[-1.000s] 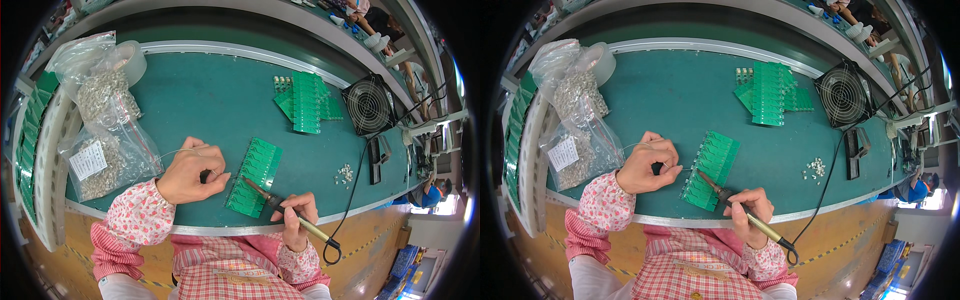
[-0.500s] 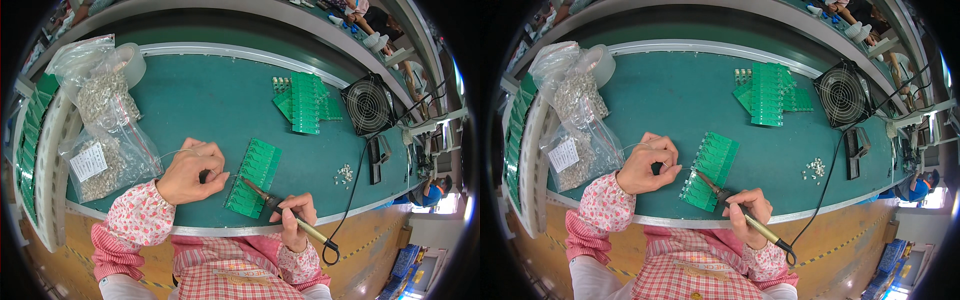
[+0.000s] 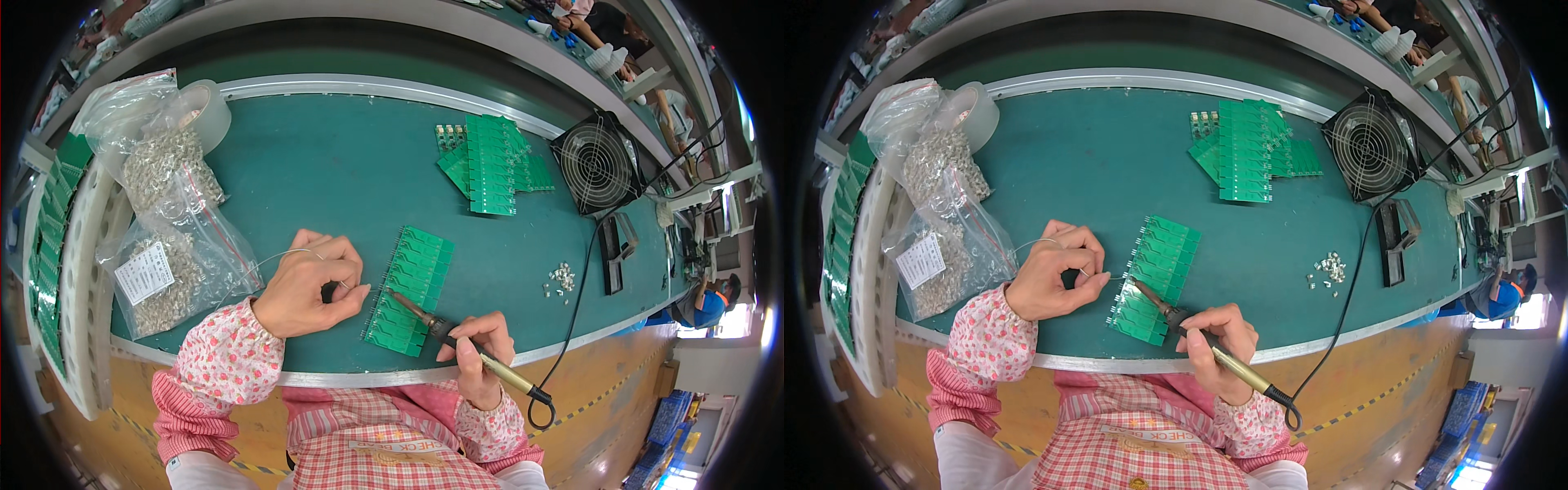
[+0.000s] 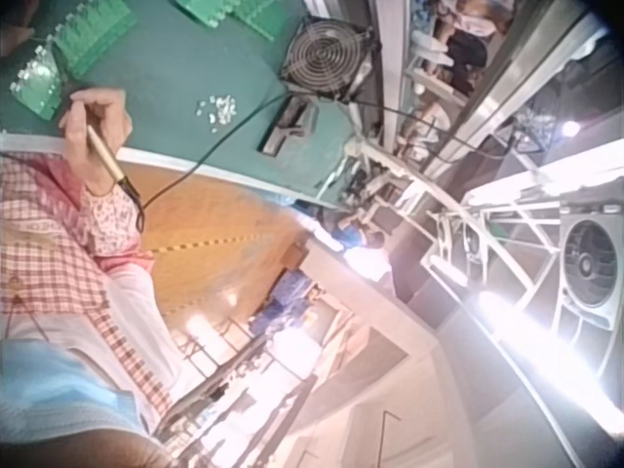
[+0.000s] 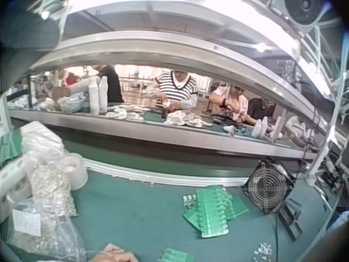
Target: The person solders components onto circuit board strips using a soldering iron and solder wire, placing each finished circuit board strip onto a tray.
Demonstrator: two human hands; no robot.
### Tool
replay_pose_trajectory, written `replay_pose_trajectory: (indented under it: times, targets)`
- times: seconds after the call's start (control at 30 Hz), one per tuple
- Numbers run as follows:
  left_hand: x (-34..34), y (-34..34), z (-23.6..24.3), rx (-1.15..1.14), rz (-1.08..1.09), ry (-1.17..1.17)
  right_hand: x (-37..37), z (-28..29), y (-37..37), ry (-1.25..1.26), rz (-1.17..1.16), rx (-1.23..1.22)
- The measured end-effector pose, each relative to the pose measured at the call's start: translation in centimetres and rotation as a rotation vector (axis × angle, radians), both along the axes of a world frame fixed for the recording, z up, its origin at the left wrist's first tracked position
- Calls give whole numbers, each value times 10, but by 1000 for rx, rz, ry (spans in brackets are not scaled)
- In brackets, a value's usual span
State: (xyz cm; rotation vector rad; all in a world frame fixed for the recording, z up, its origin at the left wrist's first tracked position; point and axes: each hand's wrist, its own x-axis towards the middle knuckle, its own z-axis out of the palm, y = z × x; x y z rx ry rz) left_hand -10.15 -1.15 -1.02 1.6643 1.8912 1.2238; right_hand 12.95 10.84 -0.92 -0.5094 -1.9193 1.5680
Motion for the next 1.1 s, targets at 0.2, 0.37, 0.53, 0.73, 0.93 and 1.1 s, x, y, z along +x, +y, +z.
replay_pose_trajectory:
  times: [0.2, 0.37, 0.53, 0.73, 0.93, 1.1]
  targets:
    - [0, 0, -1, 3, 30, -46, -2, 3, -5, 16, -91, -20]
    - [1, 1, -1, 19, 12, -13, -5, 5, -5, -15, -98, 7]
    - [0, -1, 0, -48, 0, -13, -3, 4, -1, -29, -44, -47]
    - [0, 0, 0, -45, -6, -14, -4, 6, -1, -43, -49, -39]
    - [1, 0, -1, -27, 2, 28, -8, 6, -5, -69, -89, 15]
    - [1, 0, -1, -39, 2, 30, -6, 6, -5, -66, -70, 16]
